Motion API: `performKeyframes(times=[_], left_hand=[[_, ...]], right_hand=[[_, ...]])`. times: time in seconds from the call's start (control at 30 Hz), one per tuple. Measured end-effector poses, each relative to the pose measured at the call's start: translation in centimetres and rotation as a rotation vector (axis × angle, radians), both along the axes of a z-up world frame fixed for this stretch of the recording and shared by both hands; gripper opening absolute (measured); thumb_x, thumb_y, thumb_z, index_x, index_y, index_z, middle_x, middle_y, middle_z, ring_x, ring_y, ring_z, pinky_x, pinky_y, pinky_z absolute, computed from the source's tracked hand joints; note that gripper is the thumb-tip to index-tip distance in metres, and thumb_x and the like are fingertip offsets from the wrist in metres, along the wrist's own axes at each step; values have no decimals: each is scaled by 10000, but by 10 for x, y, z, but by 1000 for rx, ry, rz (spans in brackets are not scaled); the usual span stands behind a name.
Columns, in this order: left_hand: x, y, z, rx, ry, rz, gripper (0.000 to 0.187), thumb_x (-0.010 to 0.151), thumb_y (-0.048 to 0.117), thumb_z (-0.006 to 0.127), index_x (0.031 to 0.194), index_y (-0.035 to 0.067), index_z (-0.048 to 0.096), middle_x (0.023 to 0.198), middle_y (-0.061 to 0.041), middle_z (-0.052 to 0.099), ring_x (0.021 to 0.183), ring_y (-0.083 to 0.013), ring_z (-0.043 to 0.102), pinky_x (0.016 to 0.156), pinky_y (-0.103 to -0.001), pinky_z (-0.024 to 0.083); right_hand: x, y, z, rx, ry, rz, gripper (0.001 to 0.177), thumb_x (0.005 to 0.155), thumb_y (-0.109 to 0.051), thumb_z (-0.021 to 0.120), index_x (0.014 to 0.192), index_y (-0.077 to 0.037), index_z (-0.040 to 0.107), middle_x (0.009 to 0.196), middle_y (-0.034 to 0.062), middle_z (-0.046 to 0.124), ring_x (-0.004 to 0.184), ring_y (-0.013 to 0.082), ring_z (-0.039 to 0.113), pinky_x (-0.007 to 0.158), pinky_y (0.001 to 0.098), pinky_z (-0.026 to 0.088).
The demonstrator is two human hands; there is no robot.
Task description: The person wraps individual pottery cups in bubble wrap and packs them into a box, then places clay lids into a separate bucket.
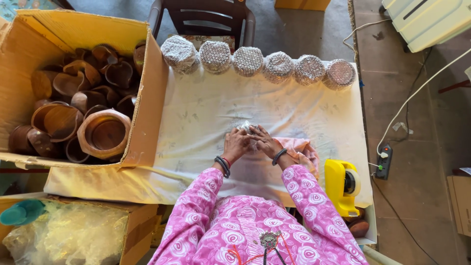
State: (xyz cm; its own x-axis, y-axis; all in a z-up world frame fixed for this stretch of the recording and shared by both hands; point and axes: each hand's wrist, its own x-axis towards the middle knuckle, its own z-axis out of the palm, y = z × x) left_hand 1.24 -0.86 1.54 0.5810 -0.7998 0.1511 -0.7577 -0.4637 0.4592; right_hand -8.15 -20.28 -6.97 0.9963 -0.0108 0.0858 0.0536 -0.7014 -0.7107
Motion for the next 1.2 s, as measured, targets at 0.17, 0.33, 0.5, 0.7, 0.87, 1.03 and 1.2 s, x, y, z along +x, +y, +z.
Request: performKeyframes(times=[0.17,0.33,0.5,0.7,0.87,1.03,1.2], left_hand=[[10,1,-9,40,177,39,267,742,278,816,1009,271,821,1056,45,680,1084,-230,562,851,-442,448],[21,37,-8,-302,506,232,397,856,434,783,1122,141,760,1175,-75,688,1055,-252,677,883,-388,568],[-8,93,-2,-190,522,358,676,748,505,870,1200,49,662,1151,-152,678,997,-283,692,825,-415,570],[-42,81,-26,-121,501,391,400,831,384,802,1017,51,680,934,-144,725,805,-296,728,707,-421,564],[-28,41,14,-283,291,315,230,967,218,699,856,18,668,774,-191,694,744,-369,686,648,-473,515],[-6,-18,-10,-364,508,317,235,922,204,666,775,22,684,703,-185,689,666,-321,727,629,-425,554],[10,-36,-38,-299,533,369,230,870,226,728,780,15,738,701,-161,720,630,-263,709,596,-393,547]], right_hand=[[-1,15,47,-64,231,86,614,825,-213,716,1420,-231,564,1631,44,299,1521,357,137,1213,456,200],[-4,19,42,-38,195,-39,515,894,-263,745,1395,-294,629,1645,-78,385,1575,309,195,1218,409,341],[-4,14,27,-9,118,-19,496,897,-264,759,1381,-258,653,1632,-70,404,1571,314,205,1230,431,332],[-8,16,35,-9,139,-34,496,887,-267,758,1373,-252,661,1634,-64,401,1572,314,199,1232,432,326],[-6,17,33,4,107,-34,499,897,-279,767,1383,-235,665,1636,-51,406,1570,331,182,1243,456,288],[-6,10,21,-1,82,-40,444,919,-309,752,1339,-193,666,1650,-23,397,1573,331,196,1229,453,327],[-7,19,27,-106,187,-88,437,895,-290,721,1319,-199,670,1653,-27,391,1581,307,212,1189,423,397]])
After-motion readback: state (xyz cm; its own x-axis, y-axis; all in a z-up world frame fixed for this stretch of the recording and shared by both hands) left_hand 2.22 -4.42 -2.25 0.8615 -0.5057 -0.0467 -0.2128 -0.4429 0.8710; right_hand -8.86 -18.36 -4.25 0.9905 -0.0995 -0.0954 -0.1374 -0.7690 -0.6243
